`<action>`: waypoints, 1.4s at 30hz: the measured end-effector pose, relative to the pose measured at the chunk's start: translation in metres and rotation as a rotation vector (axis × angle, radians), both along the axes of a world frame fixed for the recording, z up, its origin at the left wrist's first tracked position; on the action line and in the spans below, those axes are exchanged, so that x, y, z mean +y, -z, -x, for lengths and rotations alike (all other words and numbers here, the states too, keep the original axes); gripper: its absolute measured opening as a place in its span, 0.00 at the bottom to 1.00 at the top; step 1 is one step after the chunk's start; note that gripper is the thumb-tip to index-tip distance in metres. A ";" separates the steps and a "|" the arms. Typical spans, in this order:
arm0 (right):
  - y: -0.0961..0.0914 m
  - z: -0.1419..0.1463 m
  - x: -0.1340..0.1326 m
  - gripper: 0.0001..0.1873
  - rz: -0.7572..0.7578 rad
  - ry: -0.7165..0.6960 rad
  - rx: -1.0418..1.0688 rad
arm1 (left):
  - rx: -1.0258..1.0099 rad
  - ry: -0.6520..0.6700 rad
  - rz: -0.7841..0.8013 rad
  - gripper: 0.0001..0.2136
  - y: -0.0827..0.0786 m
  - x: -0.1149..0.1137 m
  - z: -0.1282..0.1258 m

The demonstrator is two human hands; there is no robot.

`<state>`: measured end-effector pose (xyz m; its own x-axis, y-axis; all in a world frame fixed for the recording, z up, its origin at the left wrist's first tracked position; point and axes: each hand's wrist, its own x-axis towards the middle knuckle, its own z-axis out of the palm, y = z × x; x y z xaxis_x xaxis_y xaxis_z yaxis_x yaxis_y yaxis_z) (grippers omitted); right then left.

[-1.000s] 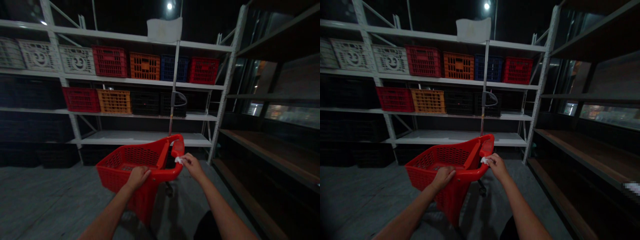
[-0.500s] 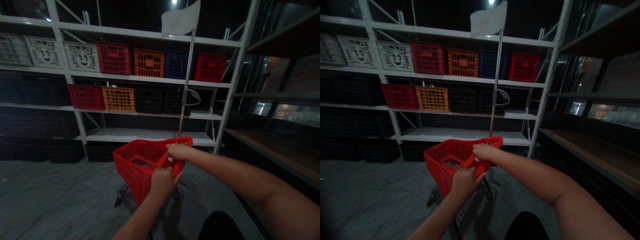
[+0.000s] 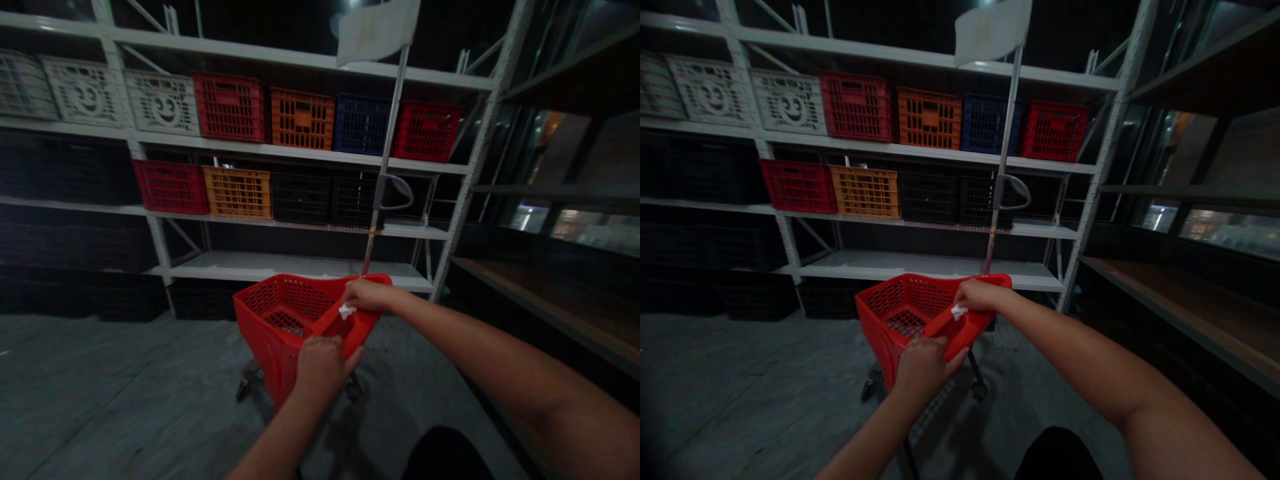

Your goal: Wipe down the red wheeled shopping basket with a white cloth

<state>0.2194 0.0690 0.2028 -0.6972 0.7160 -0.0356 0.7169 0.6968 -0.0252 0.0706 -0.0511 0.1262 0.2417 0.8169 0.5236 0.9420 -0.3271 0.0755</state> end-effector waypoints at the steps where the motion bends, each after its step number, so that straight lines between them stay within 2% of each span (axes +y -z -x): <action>1: -0.001 0.000 0.009 0.11 0.022 0.092 -0.026 | 0.000 -0.003 -0.001 0.25 0.000 0.000 -0.001; 3: -0.006 -0.001 0.029 0.11 0.060 0.251 -0.081 | -0.009 -0.001 -0.001 0.25 0.000 0.000 -0.003; 5: -0.010 -0.004 0.046 0.10 0.057 0.344 -0.104 | -0.022 0.001 0.004 0.25 -0.001 -0.001 -0.003; 8: -0.011 -0.013 0.060 0.08 0.024 0.440 -0.105 | -0.032 -0.002 0.017 0.25 -0.001 -0.001 0.000; 12: -0.005 -0.028 0.058 0.07 -0.010 0.470 -0.036 | -0.037 -0.019 0.026 0.24 -0.001 0.000 0.008; 15: -0.002 -0.030 0.047 0.11 -0.026 0.419 0.054 | -0.029 -0.019 0.024 0.24 0.000 0.002 0.014; 18: 0.002 -0.016 0.025 0.13 0.013 0.330 0.134 | -0.030 -0.022 0.009 0.24 0.000 0.004 0.018; 21: 0.011 0.005 -0.004 0.11 0.044 0.115 0.241 | -0.020 -0.021 -0.009 0.24 0.001 0.007 0.022; 23: 0.018 0.011 -0.019 0.10 -0.011 -0.024 0.332 | 0.011 -0.003 -0.019 0.25 0.001 0.009 0.027; 24: 0.020 0.010 -0.022 0.10 -0.050 -0.050 0.366 | 0.029 0.005 -0.023 0.25 0.001 0.010 0.030; 26: 0.022 -0.002 -0.021 0.10 -0.135 0.040 0.393 | 0.056 0.011 -0.024 0.26 0.000 0.011 0.036; 31: 0.026 -0.050 0.005 0.12 -0.227 0.511 0.390 | 0.036 -0.020 0.012 0.27 -0.003 0.015 0.048; 34: 0.035 -0.045 -0.001 0.13 -0.276 0.637 0.466 | 0.033 -0.021 0.042 0.27 -0.006 0.017 0.052; 36: 0.043 -0.024 -0.018 0.12 -0.310 0.585 0.526 | 0.042 -0.004 0.049 0.27 -0.009 0.018 0.054; 40: 0.060 0.027 -0.065 0.10 -0.327 0.305 0.657 | 0.050 0.021 0.063 0.25 -0.011 0.019 0.058; 42: 0.067 0.038 -0.079 0.09 -0.321 0.216 0.724 | 0.039 0.043 0.066 0.24 -0.011 0.020 0.061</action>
